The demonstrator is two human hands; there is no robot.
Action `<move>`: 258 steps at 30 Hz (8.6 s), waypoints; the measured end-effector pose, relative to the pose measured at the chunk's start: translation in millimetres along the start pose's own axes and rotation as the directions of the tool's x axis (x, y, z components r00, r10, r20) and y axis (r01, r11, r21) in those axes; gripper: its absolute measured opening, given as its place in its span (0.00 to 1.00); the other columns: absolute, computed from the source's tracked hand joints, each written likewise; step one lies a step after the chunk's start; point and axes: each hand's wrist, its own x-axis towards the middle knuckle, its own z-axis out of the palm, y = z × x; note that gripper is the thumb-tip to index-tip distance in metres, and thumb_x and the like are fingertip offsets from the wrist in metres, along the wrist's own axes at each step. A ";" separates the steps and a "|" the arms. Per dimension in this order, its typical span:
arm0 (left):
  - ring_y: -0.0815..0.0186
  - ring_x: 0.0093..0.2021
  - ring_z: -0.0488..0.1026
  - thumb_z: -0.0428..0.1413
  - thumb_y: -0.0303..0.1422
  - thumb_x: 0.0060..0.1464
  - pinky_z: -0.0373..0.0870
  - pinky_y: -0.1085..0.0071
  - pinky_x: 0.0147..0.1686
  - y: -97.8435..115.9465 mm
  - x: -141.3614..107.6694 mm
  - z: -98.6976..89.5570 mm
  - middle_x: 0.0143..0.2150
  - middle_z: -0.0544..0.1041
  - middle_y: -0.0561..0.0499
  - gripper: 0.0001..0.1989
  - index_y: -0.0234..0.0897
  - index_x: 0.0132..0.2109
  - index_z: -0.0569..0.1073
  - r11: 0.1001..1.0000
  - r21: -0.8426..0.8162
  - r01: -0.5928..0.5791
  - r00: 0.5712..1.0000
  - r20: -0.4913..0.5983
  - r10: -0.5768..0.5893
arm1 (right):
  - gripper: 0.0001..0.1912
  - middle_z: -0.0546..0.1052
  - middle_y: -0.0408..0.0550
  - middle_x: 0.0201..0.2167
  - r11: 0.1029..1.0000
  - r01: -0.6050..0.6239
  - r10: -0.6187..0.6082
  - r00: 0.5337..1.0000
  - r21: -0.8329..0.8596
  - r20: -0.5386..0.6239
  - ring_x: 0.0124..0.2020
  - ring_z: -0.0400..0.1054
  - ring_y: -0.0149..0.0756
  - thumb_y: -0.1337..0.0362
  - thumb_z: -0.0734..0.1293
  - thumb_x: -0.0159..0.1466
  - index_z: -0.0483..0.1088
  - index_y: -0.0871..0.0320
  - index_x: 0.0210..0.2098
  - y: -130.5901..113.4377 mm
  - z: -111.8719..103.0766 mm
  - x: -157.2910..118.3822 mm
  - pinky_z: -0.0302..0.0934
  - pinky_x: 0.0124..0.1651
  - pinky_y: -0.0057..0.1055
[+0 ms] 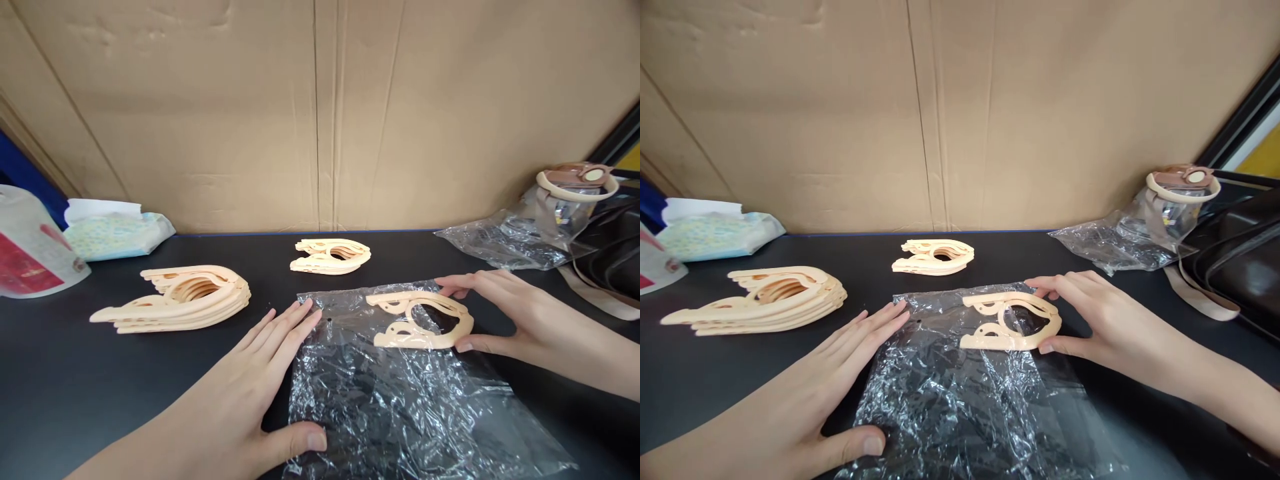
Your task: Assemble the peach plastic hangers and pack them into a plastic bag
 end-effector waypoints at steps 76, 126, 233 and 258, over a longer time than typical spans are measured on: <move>0.51 0.63 0.62 0.62 0.54 0.44 0.45 0.46 0.67 -8.0 47.2 -3.3 0.58 0.71 0.46 0.38 0.43 0.58 0.63 0.997 -0.076 -0.033 0.995 -0.095 0.026 | 0.18 0.76 0.42 0.45 0.903 0.023 -0.030 0.999 0.430 0.010 0.46 0.72 0.37 0.54 0.70 0.60 0.65 0.47 0.47 -33.9 43.9 33.3 0.66 0.48 0.34; 0.57 0.69 0.52 0.47 0.45 0.65 0.55 0.57 0.65 -10.3 42.5 -1.9 0.71 0.54 0.50 0.26 0.44 0.66 0.58 0.996 -0.089 -0.030 1.000 0.005 0.031 | 0.20 0.72 0.53 0.51 0.959 0.271 -0.258 0.955 0.080 -0.146 0.53 0.66 0.44 0.52 0.61 0.67 0.64 0.57 0.53 -36.5 6.9 99.6 0.62 0.55 0.43; 0.49 0.71 0.43 0.51 0.67 0.42 0.41 0.48 0.68 -1.2 23.9 1.3 0.73 0.46 0.45 0.57 0.41 0.71 0.41 0.994 -0.080 -0.075 0.997 -0.024 0.073 | 0.59 0.68 0.62 0.58 0.934 0.258 -0.293 0.949 0.248 0.119 0.57 0.64 0.53 0.43 0.68 0.57 0.28 0.59 0.70 -41.3 41.4 167.0 0.58 0.58 0.51; 0.51 0.68 0.54 0.44 0.55 0.61 0.60 0.51 0.61 -20.0 31.9 -3.2 0.72 0.50 0.45 0.35 0.44 0.69 0.52 0.998 -0.035 0.057 0.998 -0.026 -0.058 | 0.49 0.76 0.51 0.49 0.993 -0.006 -0.001 0.998 0.116 0.059 0.43 0.76 0.46 0.52 0.69 0.58 0.37 0.45 0.70 -9.6 -18.1 -3.1 0.73 0.45 0.38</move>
